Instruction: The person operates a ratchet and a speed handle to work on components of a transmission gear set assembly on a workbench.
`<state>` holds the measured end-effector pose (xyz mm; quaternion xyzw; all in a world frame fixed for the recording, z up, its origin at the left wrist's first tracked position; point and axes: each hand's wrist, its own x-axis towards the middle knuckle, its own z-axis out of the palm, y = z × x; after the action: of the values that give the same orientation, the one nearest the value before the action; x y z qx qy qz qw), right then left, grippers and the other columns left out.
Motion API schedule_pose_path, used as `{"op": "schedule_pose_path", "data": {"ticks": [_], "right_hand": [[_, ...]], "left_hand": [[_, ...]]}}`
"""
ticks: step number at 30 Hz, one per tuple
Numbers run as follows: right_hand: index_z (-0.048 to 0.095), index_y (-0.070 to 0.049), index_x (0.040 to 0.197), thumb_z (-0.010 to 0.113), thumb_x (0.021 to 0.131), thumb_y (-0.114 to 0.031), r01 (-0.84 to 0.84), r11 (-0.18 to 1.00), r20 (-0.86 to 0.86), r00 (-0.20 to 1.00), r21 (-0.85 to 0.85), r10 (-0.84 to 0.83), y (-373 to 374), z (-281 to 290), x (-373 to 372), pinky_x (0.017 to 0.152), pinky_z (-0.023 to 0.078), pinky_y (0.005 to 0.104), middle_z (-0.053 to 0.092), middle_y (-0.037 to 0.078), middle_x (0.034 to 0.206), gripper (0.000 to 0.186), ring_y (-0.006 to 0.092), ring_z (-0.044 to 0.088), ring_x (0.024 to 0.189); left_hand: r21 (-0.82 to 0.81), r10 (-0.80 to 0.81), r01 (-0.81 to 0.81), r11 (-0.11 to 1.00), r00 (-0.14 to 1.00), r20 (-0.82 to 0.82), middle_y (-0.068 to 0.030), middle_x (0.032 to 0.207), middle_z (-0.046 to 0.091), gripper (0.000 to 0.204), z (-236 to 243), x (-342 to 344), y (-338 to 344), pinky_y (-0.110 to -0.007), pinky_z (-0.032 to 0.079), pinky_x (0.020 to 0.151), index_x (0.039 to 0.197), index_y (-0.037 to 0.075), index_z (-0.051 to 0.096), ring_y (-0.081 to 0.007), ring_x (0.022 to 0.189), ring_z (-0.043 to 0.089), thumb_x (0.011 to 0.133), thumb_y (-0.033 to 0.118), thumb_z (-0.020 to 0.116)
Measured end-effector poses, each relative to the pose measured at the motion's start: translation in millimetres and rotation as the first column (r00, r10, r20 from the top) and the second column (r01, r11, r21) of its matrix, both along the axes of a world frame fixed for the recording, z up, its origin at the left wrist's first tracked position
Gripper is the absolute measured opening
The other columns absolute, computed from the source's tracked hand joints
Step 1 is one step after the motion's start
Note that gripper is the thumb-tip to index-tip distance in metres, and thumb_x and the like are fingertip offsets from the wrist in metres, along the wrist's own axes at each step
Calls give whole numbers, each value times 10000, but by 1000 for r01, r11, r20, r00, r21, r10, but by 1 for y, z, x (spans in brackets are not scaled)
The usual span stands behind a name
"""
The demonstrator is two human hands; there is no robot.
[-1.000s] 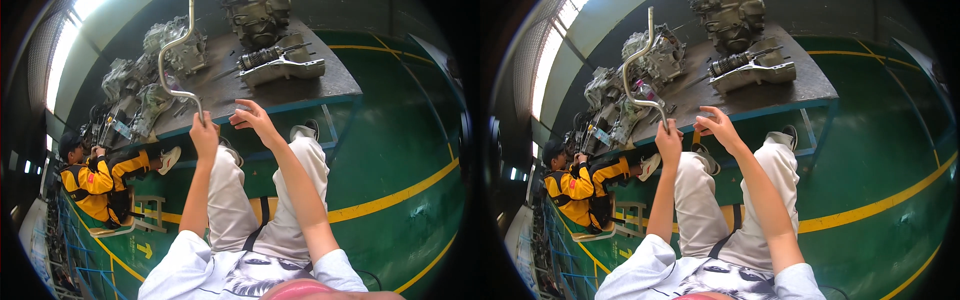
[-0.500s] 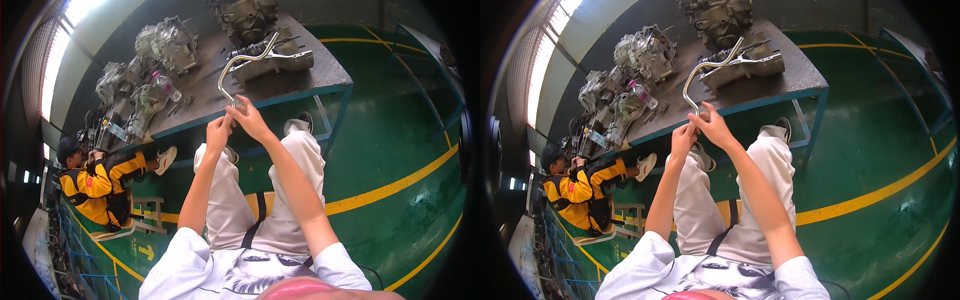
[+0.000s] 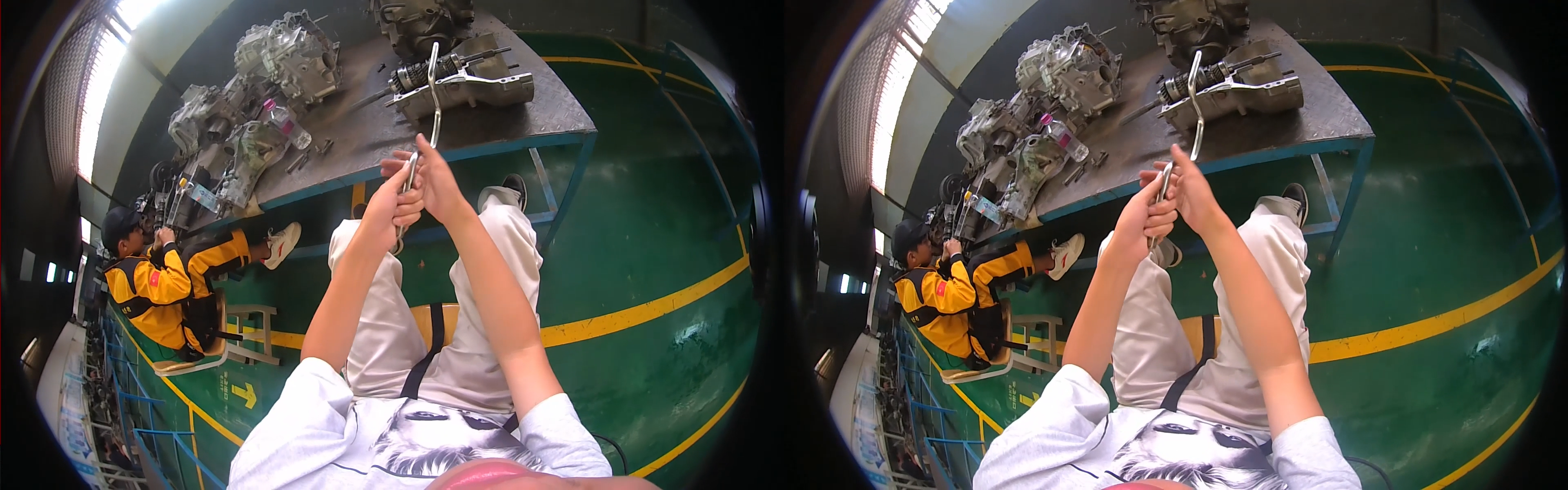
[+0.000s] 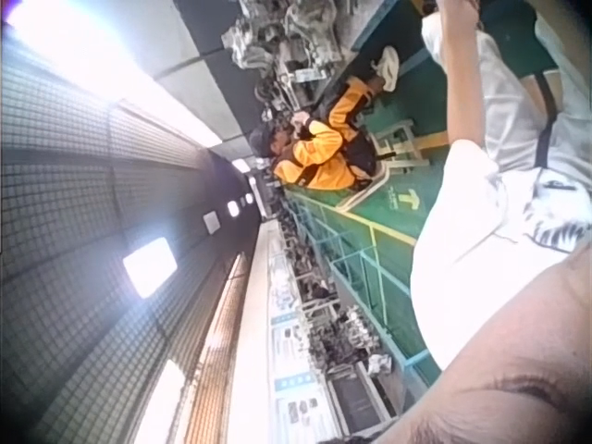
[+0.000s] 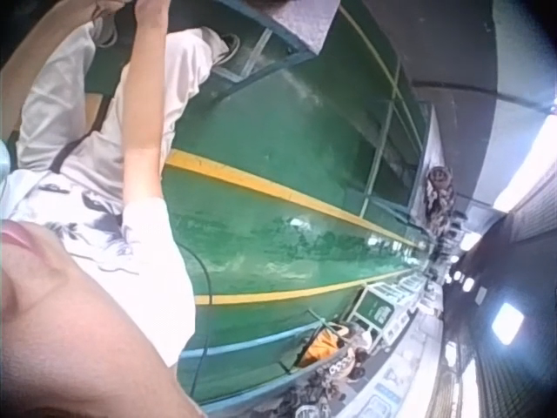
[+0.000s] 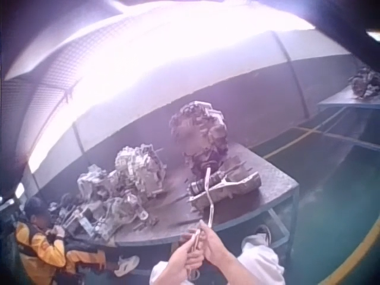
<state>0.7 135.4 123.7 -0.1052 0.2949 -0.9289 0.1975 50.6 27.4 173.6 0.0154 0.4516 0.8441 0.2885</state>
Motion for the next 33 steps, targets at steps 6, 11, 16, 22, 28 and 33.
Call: {"op": "schedule_pose_path", "data": {"ticks": [6, 11, 16, 22, 28, 33], "right_hand": [[546, -6, 911, 475, 836, -466, 122, 987, 336, 939, -102, -81, -5, -19, -12, 750, 497, 333, 625, 141, 872, 472, 241, 597, 779], [509, -53, 900, 552, 834, -368, 253, 967, 391, 886, 40, -248, 0, -14, -14, 594, 473, 266, 596, 63, 734, 325, 158, 558, 641], [492, -66, 872, 479, 893, -432, 253, 966, 422, 883, -57, -207, -2, -12, -19, 446, 313, 240, 382, -30, 548, 366, 89, 377, 477], [497, -51, 938, 420, 920, -448, 235, 971, 338, 918, -46, -206, -7, -9, -23, 458, 359, 223, 475, 10, 628, 405, 89, 435, 503], [506, -36, 989, 388, 936, -423, 135, 990, 236, 964, -51, -120, -11, -26, -39, 473, 412, 238, 525, 44, 673, 408, 110, 477, 516], [517, -31, 937, 372, 941, -335, 204, 974, 373, 900, 97, -225, -16, -26, -56, 451, 406, 262, 509, 57, 659, 336, 120, 439, 469]], "left_hand": [[457, -126, -43, 889, 935, 332, 44, 511, 278, 330, 15, 16, 21, -196, 237, 316, 798, 31, 404, -55, 368, 244, 970, 309, 364], [571, -178, -152, 807, 859, 481, 27, 540, 285, 310, 44, 43, 18, -207, 274, 343, 821, 13, 402, -71, 400, 274, 977, 274, 342], [572, -204, -55, 818, 903, 378, 25, 541, 281, 311, 38, 43, 13, -205, 287, 343, 837, 11, 382, -66, 395, 273, 985, 274, 307], [525, -162, -27, 850, 936, 311, 27, 531, 284, 319, 35, 35, 15, -198, 283, 338, 809, 30, 380, -58, 389, 273, 985, 287, 311], [493, -102, -78, 867, 939, 328, 36, 512, 275, 320, 36, 25, 25, -192, 279, 336, 803, 32, 402, -53, 377, 265, 980, 290, 333], [495, -98, -95, 863, 932, 349, 38, 521, 289, 316, 34, 12, 30, -194, 279, 338, 813, 26, 411, -51, 386, 276, 979, 282, 332]]}}
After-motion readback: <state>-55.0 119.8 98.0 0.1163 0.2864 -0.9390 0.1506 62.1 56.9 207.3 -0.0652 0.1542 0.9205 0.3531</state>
